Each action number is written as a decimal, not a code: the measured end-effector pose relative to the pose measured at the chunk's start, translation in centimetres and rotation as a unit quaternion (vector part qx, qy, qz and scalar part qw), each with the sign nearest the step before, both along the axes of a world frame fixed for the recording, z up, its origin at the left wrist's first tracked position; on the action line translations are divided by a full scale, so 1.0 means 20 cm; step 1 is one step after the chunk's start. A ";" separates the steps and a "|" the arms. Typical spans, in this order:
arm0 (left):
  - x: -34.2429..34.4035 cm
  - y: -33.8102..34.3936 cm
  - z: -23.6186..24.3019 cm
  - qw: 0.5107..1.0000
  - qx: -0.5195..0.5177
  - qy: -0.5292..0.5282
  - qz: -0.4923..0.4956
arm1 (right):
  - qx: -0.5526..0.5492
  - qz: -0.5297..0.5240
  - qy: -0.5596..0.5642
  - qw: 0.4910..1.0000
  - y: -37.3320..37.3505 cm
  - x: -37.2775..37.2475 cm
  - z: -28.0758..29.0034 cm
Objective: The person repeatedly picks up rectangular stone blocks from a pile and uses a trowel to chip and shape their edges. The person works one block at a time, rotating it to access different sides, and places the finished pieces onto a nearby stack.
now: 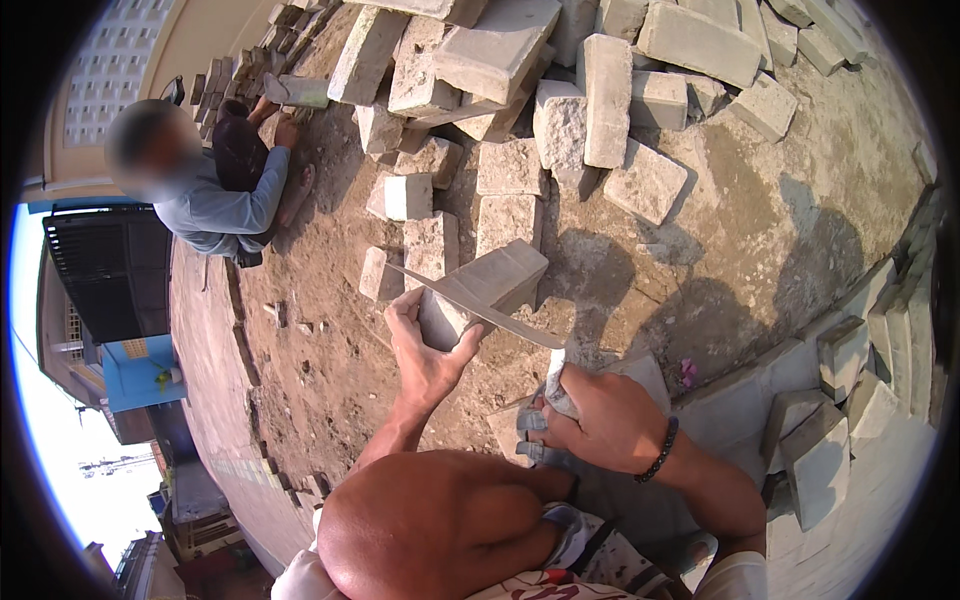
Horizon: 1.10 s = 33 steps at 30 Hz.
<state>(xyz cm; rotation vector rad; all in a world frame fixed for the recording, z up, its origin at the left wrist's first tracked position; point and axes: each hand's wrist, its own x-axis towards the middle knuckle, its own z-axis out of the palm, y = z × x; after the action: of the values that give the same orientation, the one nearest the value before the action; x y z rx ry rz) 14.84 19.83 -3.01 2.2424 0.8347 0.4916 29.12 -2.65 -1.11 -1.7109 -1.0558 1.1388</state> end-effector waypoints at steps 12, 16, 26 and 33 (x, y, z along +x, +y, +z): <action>0.05 0.02 0.01 1.000 0.005 -0.003 0.022 | 0.073 -0.042 0.018 0.996 0.11 0.04 0.02; 0.08 -0.01 0.04 0.999 -0.005 0.027 0.034 | 0.059 -0.019 -0.022 0.998 0.14 0.00 -0.12; 0.06 -0.03 0.04 0.998 0.017 0.028 0.049 | 0.100 0.007 -0.009 0.995 0.08 -0.01 -0.10; 0.11 0.00 0.04 0.998 -0.054 0.034 0.026 | 0.199 -0.058 -0.024 0.978 0.11 0.04 -0.01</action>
<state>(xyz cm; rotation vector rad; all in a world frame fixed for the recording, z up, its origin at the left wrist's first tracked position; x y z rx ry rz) 16.98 19.76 -2.15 2.1536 0.9336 0.3873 29.89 -0.37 -1.27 -1.4632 -1.1127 0.7541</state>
